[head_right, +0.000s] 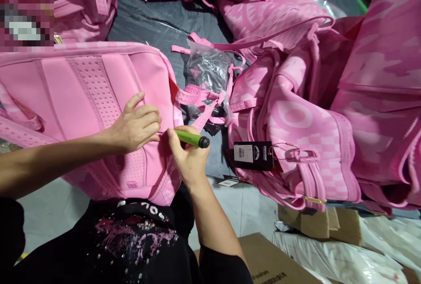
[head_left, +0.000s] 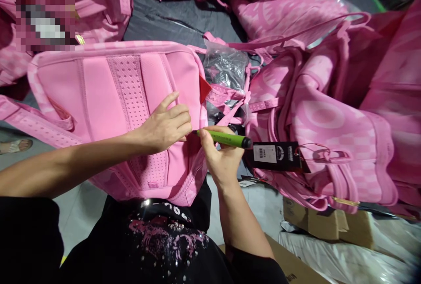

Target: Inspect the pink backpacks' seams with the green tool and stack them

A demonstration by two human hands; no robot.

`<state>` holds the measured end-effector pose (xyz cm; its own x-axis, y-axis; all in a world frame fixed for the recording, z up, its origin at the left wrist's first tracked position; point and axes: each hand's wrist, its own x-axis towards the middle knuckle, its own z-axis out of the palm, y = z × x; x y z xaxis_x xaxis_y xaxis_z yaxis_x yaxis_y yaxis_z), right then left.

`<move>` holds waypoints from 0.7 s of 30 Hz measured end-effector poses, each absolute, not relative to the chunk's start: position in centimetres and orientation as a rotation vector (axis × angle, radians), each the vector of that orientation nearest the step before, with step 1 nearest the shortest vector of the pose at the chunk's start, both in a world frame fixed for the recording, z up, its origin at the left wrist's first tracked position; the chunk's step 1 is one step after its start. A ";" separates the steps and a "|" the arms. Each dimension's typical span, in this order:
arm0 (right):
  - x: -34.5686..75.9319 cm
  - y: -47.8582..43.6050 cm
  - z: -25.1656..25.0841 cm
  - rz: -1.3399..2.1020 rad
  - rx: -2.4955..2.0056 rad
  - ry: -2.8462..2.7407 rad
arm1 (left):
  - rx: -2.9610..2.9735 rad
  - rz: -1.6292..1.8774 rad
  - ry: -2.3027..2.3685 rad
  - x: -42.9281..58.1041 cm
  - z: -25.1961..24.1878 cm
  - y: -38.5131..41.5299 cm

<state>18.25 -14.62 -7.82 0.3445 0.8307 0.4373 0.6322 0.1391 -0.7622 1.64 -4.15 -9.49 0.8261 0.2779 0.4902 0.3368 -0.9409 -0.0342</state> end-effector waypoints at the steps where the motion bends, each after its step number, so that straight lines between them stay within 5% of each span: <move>1: 18.3 -14.6 -7.8 0.259 -1.567 -1.370 | -2.895 -0.731 -0.499 1.7 -9.5 -4.1; 21: 19.2 -14.3 -8.6 0.496 -1.499 -1.217 | -2.664 -0.953 -0.383 2.2 -9.7 -3.8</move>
